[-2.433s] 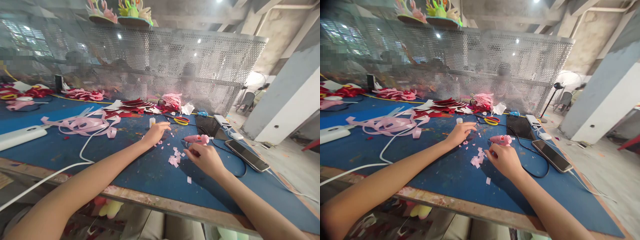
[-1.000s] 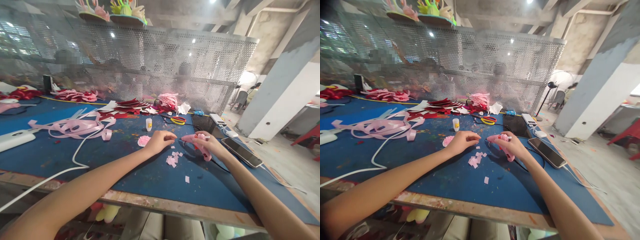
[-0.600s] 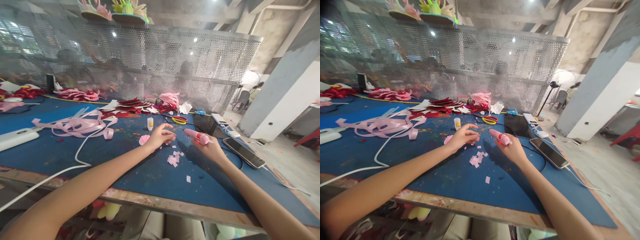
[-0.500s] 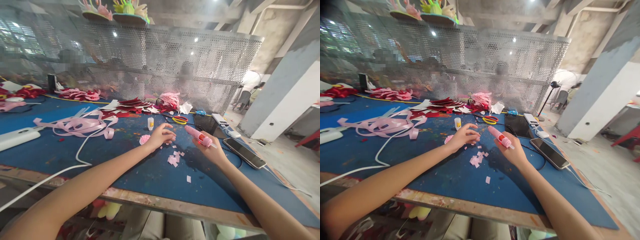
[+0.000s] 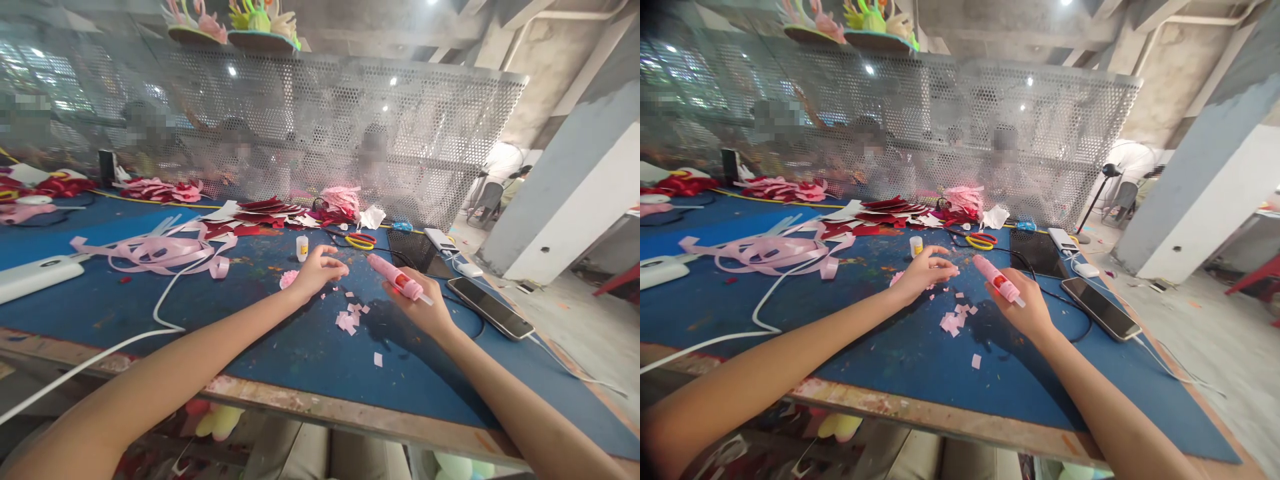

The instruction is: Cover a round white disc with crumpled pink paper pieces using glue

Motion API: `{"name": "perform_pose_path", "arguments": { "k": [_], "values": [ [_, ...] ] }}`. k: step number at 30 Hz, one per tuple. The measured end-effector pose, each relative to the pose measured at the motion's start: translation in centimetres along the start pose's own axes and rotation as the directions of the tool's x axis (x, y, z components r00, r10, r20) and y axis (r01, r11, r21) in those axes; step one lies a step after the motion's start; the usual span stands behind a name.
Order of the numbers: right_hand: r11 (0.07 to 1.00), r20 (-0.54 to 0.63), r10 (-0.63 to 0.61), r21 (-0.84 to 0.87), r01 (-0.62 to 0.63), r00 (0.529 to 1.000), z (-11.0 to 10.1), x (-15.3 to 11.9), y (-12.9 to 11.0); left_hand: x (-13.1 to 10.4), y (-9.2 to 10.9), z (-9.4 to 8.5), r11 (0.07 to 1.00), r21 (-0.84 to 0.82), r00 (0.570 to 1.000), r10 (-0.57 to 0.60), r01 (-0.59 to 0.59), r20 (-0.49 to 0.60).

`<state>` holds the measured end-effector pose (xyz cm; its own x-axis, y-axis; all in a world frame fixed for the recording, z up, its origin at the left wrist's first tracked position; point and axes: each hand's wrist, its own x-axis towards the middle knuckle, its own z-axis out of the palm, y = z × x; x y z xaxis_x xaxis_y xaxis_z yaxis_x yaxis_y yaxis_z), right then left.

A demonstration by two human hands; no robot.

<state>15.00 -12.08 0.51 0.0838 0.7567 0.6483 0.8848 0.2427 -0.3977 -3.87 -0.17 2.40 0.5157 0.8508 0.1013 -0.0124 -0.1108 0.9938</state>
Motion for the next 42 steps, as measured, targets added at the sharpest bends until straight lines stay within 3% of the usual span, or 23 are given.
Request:
{"name": "perform_pose_path", "arguments": {
  "k": [4,9,16,27,42],
  "values": [
    [1.0,-0.005,0.003,-0.029,-0.003,1.0,0.19,-0.05,-0.2,0.02,0.04,0.0,1.0,-0.012,1.0,0.002,-0.003,-0.023],
    [0.995,0.01,-0.089,-0.038,0.089,0.996,0.18,-0.05,-0.44,-0.07,0.1,0.07,1.0,-0.001,0.999,0.025,-0.025,-0.031],
    [0.994,0.026,-0.091,-0.061,0.093,0.995,-0.15,-0.18,-0.73,0.04,-0.35,-0.03,0.989,0.061,0.99,0.137,-0.135,-0.035],
    [0.957,0.11,-0.195,-0.196,0.214,0.975,0.03,-0.27,-0.74,-0.29,0.13,0.17,0.991,0.102,0.995,0.094,-0.091,-0.021],
    [0.951,0.123,-0.204,-0.211,0.226,0.971,0.08,-0.35,-0.57,-0.23,0.1,0.29,0.994,0.053,0.995,0.095,-0.096,0.019]
  ]
}}
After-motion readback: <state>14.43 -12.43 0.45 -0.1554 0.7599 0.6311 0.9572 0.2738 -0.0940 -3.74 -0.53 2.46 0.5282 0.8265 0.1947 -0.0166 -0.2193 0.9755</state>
